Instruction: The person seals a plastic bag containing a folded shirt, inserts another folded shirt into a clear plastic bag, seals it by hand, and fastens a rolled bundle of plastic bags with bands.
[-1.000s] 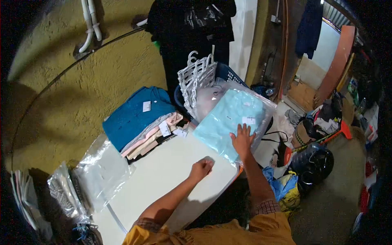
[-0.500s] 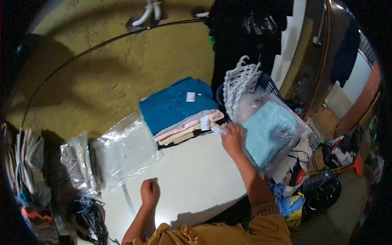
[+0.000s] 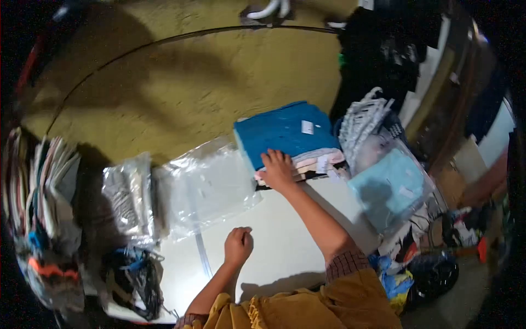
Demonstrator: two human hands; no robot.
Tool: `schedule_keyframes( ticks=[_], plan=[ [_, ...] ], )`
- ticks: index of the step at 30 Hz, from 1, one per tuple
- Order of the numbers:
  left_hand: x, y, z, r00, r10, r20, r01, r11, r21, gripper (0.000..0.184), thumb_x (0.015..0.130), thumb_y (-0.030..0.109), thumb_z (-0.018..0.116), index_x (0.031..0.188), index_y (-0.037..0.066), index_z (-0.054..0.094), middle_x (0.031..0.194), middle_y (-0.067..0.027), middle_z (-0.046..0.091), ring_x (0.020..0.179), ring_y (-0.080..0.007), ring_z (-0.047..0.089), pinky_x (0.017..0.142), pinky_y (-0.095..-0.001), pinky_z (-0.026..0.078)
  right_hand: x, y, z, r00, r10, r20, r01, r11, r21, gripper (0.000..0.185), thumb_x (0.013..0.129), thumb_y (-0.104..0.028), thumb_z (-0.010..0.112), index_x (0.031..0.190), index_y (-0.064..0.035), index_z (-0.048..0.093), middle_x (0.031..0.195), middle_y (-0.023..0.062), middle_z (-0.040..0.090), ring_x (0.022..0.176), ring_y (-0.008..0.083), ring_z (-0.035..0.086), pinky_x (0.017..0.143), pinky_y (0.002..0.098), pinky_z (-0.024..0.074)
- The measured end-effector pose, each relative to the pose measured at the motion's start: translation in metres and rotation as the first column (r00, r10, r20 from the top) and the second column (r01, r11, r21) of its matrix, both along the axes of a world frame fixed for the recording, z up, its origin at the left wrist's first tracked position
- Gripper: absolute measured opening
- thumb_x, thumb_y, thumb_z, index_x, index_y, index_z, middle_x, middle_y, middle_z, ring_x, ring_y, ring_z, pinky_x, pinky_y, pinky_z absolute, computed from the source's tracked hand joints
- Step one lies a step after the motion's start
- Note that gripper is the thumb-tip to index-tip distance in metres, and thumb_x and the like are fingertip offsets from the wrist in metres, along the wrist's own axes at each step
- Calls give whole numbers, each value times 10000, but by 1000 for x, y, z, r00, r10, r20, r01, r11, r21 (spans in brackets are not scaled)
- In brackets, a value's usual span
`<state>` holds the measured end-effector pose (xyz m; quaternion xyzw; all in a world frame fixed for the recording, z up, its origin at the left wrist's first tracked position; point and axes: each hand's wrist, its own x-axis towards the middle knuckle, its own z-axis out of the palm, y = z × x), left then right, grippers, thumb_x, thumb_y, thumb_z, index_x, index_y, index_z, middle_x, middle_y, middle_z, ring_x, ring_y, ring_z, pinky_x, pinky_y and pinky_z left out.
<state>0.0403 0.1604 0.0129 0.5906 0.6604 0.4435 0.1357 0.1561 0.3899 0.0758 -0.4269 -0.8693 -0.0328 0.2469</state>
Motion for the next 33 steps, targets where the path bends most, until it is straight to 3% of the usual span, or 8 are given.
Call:
schedule_keyframes(
  ticks=[4,6,10,16,17,20,27,33],
  plan=[
    [0,2,-9,1000,15,-22,-15,1000,26,121,763,4,536,850,40,611,802,-157,622,746,-341,589,667,-412,478,56,18,-1,963,-1,-270,54,981,187,398,773,-221,636,1092,4,557,1137,194,551,1056,347,496,904,475,373],
    [1,2,-3,1000,-5,-21,6,999,50,124,759,1,531,848,39,609,802,-156,621,744,-341,589,664,-412,478,114,46,-3,920,-220,-325,239,971,19,314,741,-66,581,1033,48,556,1049,208,566,1006,371,504,902,467,376],
    [5,6,-4,995,9,-98,-5,999,43,120,758,-8,515,841,35,591,800,-150,613,729,-339,581,652,-412,473,235,85,-47,715,-525,-462,653,738,173,413,691,-12,622,1079,13,482,1074,214,483,1063,400,431,947,441,354],
    [9,8,0,987,-5,-160,5,1000,-1,115,771,14,507,858,42,577,811,-137,602,758,-331,572,674,-414,468,277,96,-20,659,-752,17,751,656,-82,615,664,-96,703,1191,25,411,1097,234,484,1098,371,456,963,399,370],
    [9,8,-1,987,-11,-163,8,1000,-21,117,771,31,507,866,41,576,821,-146,596,769,-339,570,679,-422,467,281,101,-18,616,-777,128,784,620,-10,597,711,-112,677,1231,-15,400,1091,230,514,1018,363,535,879,379,450],
    [4,9,-10,985,-18,-174,5,997,-70,124,771,46,504,873,36,573,828,-156,586,769,-350,565,676,-429,464,288,134,-36,513,-852,101,853,520,52,516,761,-74,608,1239,-80,413,1040,218,551,894,370,600,752,387,511],
    [5,9,-10,988,-14,-156,-3,994,-111,145,766,55,494,884,28,573,835,-169,572,779,-363,563,687,-431,466,311,147,-36,576,-780,-245,774,617,-144,334,779,22,493,1104,-43,458,949,239,585,849,431,596,718,483,492],
    [5,9,-13,987,3,-161,-21,993,-113,142,759,63,494,865,20,578,847,-175,571,791,-368,563,696,-429,466,357,184,-32,538,-539,-648,735,677,46,270,711,67,471,949,-43,537,828,208,616,847,403,598,742,442,469]
  ],
)
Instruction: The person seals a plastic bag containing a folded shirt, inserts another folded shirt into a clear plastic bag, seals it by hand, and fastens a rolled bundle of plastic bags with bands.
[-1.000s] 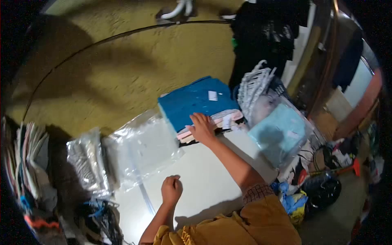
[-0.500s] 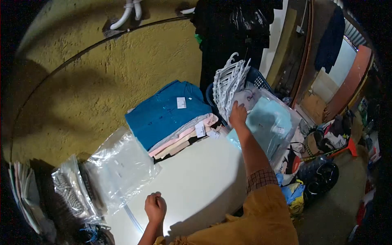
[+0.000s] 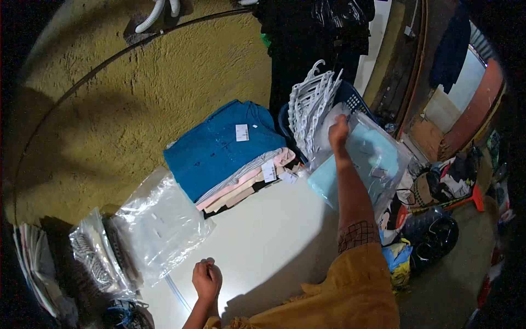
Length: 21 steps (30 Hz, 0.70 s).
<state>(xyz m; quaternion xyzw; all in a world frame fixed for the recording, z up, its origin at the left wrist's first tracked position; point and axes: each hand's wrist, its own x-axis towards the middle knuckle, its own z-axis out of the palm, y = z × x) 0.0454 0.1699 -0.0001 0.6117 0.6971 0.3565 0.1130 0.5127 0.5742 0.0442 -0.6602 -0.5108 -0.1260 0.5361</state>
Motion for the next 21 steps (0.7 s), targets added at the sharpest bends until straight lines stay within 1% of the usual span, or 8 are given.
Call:
schedule_keyframes(
  ticks=[5,7,11,12,13,15,16,21],
  plan=[
    [1,1,3,1000,-6,-9,6,1000,3,146,765,77,494,865,17,582,850,-177,572,797,-372,563,706,-433,466,22,16,25,953,75,-294,-50,994,93,190,705,49,493,852,-42,573,809,163,624,771,333,621,742,418,472],
    [1,1,3,1000,-8,6,8,1000,13,147,767,79,492,868,18,580,850,-178,571,799,-372,561,709,-436,464,28,18,34,973,15,-231,11,994,112,135,734,35,509,838,-27,570,859,156,625,744,323,616,735,399,471],
    [2,1,8,1000,-22,7,22,1000,4,146,769,71,488,873,20,577,844,-180,571,798,-372,558,709,-439,462,35,12,66,880,123,-459,-33,979,199,92,758,12,542,790,-58,593,820,94,638,705,249,624,543,339,529],
    [2,1,6,1000,-17,4,17,1000,6,144,769,67,488,873,20,576,842,-180,571,797,-372,557,709,-438,462,41,17,73,820,105,-562,-38,991,130,90,753,36,546,791,-37,583,796,100,611,696,236,614,485,323,529],
    [1,1,3,1000,-13,1,13,1000,8,143,769,62,488,873,21,576,841,-180,571,797,-372,557,708,-436,462,46,21,76,770,228,-596,-106,967,232,88,757,41,543,795,-30,579,790,95,604,680,228,609,483,325,528],
    [1,2,0,1000,-9,-6,9,1000,6,140,768,54,489,874,21,575,839,-180,571,796,-372,557,708,-433,462,54,26,80,635,464,-617,-212,873,439,84,764,51,537,802,-16,572,777,85,591,647,213,598,479,328,524],
    [1,2,0,1000,-8,-10,8,1000,0,139,768,49,490,874,21,575,838,-180,570,797,-371,557,708,-432,462,59,30,82,786,335,-520,-175,927,333,98,786,57,506,808,-20,563,781,91,586,584,211,579,467,337,519],
    [0,1,0,999,-21,-31,21,1000,-13,129,772,38,489,871,24,572,841,-178,572,803,-366,561,706,-426,465,48,11,137,672,471,-571,-184,854,487,88,796,48,500,788,-23,551,739,93,569,554,201,558,476,318,493]
  ],
)
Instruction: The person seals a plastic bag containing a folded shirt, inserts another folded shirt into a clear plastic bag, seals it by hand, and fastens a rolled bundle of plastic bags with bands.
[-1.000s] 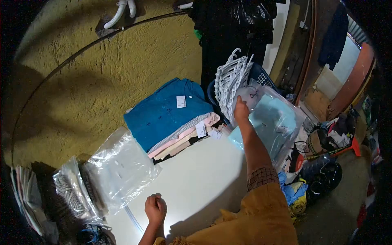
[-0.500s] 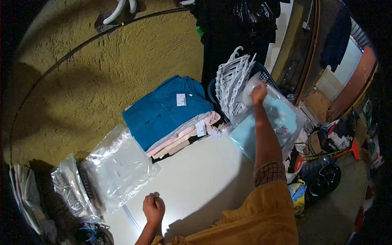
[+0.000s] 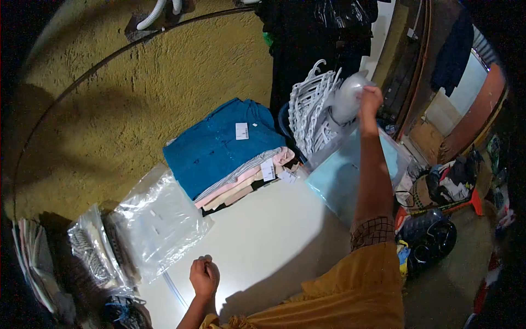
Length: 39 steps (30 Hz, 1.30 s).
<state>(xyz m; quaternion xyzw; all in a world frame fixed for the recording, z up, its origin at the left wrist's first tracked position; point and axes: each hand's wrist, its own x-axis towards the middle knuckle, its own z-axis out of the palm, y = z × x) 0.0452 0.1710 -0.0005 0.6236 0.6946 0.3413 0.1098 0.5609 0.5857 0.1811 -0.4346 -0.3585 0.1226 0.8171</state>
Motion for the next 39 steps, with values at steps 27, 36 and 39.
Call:
schedule_keyframes(
  ticks=[27,36,39],
  plan=[
    [17,-25,82,61,82,995,587,803,-102,736,896,624,332,1305,19,424,1095,-154,601,988,-254,612,833,-381,514,-193,-354,125,560,390,731,-381,905,-190,162,765,-114,675,744,-98,515,668,-3,511,560,128,494,508,251,412],
    [-68,-72,52,-395,220,892,536,844,29,640,834,460,531,1264,-7,454,1123,-170,585,982,-286,611,877,-406,502,-400,-516,-1,-412,818,400,-729,-33,-684,169,758,39,573,915,18,633,1107,210,598,1081,275,577,857,343,494],
    [-93,-89,23,-261,190,946,519,854,-28,621,801,405,575,1247,-14,466,1104,-174,593,962,-284,618,867,-405,508,-427,-506,-29,-631,773,-68,-555,-511,-656,191,833,0,531,1018,32,568,993,94,629,933,212,620,760,326,513]
  ],
)
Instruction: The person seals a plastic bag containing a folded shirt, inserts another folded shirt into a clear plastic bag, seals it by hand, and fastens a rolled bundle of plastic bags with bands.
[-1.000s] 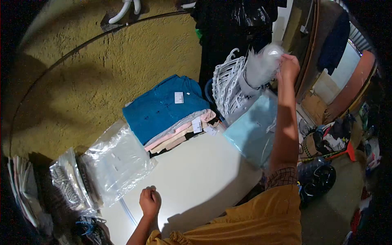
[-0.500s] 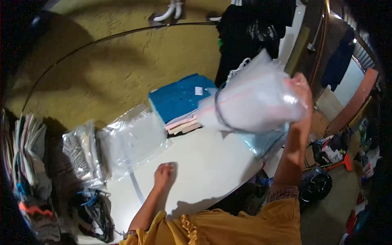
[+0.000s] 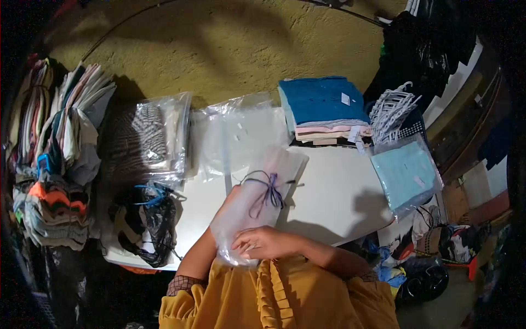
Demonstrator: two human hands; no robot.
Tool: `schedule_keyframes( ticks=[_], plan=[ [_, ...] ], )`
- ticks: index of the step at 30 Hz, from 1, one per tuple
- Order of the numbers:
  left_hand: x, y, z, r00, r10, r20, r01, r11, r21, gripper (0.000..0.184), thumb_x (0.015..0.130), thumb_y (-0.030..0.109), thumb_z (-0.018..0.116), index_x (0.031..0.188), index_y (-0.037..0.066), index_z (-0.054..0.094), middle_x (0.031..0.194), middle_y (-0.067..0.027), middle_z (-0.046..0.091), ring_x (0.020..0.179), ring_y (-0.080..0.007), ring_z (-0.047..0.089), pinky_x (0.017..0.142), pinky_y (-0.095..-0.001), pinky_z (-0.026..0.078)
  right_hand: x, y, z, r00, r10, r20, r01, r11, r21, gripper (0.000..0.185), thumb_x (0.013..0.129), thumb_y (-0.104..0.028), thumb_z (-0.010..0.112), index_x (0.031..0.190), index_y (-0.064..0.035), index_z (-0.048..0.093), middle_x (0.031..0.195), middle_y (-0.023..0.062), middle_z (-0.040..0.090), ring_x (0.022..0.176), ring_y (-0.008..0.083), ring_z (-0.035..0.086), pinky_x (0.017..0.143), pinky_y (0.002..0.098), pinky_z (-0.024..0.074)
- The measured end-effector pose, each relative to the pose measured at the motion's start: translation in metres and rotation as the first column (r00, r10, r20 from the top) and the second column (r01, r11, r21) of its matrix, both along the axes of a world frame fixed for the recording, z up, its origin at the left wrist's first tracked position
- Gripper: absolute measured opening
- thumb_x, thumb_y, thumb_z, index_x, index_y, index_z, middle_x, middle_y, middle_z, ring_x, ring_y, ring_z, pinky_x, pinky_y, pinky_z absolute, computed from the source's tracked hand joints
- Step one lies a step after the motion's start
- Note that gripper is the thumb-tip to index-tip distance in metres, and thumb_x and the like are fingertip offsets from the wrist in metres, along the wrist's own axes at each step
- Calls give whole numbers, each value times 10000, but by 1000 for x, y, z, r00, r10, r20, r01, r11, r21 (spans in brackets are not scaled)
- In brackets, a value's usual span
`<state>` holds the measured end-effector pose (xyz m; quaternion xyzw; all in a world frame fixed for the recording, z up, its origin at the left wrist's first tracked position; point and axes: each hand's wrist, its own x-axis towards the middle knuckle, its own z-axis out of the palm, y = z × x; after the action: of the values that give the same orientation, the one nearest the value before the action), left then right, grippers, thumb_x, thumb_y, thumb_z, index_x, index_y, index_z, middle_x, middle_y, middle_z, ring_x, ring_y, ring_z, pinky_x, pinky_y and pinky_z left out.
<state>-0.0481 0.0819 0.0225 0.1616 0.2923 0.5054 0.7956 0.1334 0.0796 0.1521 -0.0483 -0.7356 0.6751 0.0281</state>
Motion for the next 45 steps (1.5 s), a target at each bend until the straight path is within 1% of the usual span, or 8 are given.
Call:
schedule_keyframes(
  ticks=[5,7,10,25,29,32,36,45],
  plan=[
    [-24,-2,-22,984,12,-177,-7,1000,29,601,747,313,647,1217,-25,485,1073,-183,604,928,-280,630,849,-405,516,8,39,-25,938,-311,151,343,893,-291,265,824,-33,587,1085,3,567,817,84,649,733,187,640,611,306,525],
    [-26,0,-29,978,23,-205,-14,999,46,598,725,277,676,1205,-30,492,1060,-186,609,914,-279,635,842,-404,520,14,59,-52,615,-788,-25,766,588,260,271,811,-73,614,1074,-18,574,929,120,632,840,233,627,706,357,516],
    [-25,0,-38,982,44,-183,-25,994,106,444,794,215,610,1159,-12,499,1053,-132,594,947,-231,603,848,-347,509,30,92,-94,527,-762,-376,789,274,550,271,797,-134,643,1041,-35,581,1044,152,579,964,290,564,825,404,461],
    [41,-32,32,688,284,-668,-116,951,285,219,892,176,547,993,75,381,886,-18,421,840,-116,420,786,-250,374,74,48,-83,797,-593,-118,596,738,318,176,827,-168,649,851,3,614,834,98,563,825,233,548,733,338,435],
    [56,-34,59,446,234,-864,129,938,321,286,827,195,637,953,59,419,799,-80,518,767,-193,524,705,-301,437,97,67,-55,313,-946,82,889,322,325,201,828,-193,650,879,1,637,855,129,605,873,238,551,760,353,439],
    [73,-30,89,217,245,-945,428,846,318,380,764,243,676,1002,28,473,884,-161,573,839,-362,561,748,-394,454,106,97,-57,294,-784,-546,768,-146,623,321,805,-251,660,1032,-34,599,1025,166,561,1000,350,482,857,423,401],
    [85,-36,68,59,566,-823,670,589,453,583,773,280,689,1182,-47,435,1104,-213,551,1047,-390,525,900,-410,435,123,120,-82,516,-856,34,390,271,880,506,753,-431,674,1005,4,613,1033,194,575,1016,373,484,890,443,390],
    [58,-48,58,-47,289,-956,636,747,194,886,703,524,675,1303,-39,347,1340,-261,391,1247,-404,375,1022,-467,319,130,96,-78,437,-890,127,308,281,909,556,729,-490,675,958,14,630,989,195,583,988,367,494,881,439,388]
  ],
)
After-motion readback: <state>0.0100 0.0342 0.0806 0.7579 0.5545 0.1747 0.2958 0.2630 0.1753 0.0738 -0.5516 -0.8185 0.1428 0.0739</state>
